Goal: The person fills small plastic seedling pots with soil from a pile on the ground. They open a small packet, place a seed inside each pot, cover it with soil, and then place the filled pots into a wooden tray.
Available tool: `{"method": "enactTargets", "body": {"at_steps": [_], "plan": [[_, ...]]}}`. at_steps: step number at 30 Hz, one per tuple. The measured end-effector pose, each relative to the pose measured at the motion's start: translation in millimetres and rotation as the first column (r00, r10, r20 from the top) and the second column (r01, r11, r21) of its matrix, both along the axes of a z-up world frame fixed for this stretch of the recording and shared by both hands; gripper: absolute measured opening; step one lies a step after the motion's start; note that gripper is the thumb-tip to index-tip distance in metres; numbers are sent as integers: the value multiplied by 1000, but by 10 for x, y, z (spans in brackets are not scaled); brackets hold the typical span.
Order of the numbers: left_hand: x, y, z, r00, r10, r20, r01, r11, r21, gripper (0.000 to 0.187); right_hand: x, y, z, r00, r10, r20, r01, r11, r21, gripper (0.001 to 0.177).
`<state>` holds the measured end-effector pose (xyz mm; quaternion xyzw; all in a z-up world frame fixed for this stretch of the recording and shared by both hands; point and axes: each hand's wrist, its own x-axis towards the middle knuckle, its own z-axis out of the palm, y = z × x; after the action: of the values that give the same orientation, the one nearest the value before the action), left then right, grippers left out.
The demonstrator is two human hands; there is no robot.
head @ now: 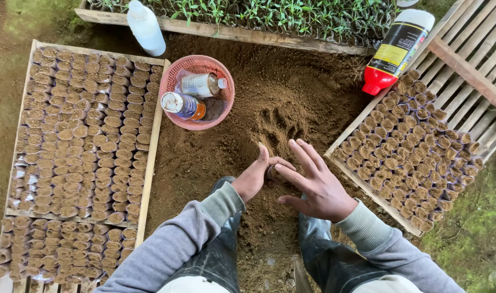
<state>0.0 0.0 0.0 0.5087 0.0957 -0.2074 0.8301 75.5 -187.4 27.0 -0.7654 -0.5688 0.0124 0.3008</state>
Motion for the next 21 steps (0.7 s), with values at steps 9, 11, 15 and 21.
{"method": "enactTargets", "body": {"at_steps": [9,11,15,21], "plan": [[47,-1,100,1000,18,5,-18,1000,25,93,8,-17,24,999,6,54,-4,999,-39,78],[30,-13,153,1000,22,-4,-22,1000,12,94,20,-32,44,1000,-1,25,0,1000,20,76],[42,3,11,1000,11,-15,-10,999,34,96,42,-41,68,999,5,33,-6,999,32,78],[-63,-50,-213,994,-82,-72,77,994,-76,103,-5,-20,202,968,35,-248,-38,999,-8,89]]}}
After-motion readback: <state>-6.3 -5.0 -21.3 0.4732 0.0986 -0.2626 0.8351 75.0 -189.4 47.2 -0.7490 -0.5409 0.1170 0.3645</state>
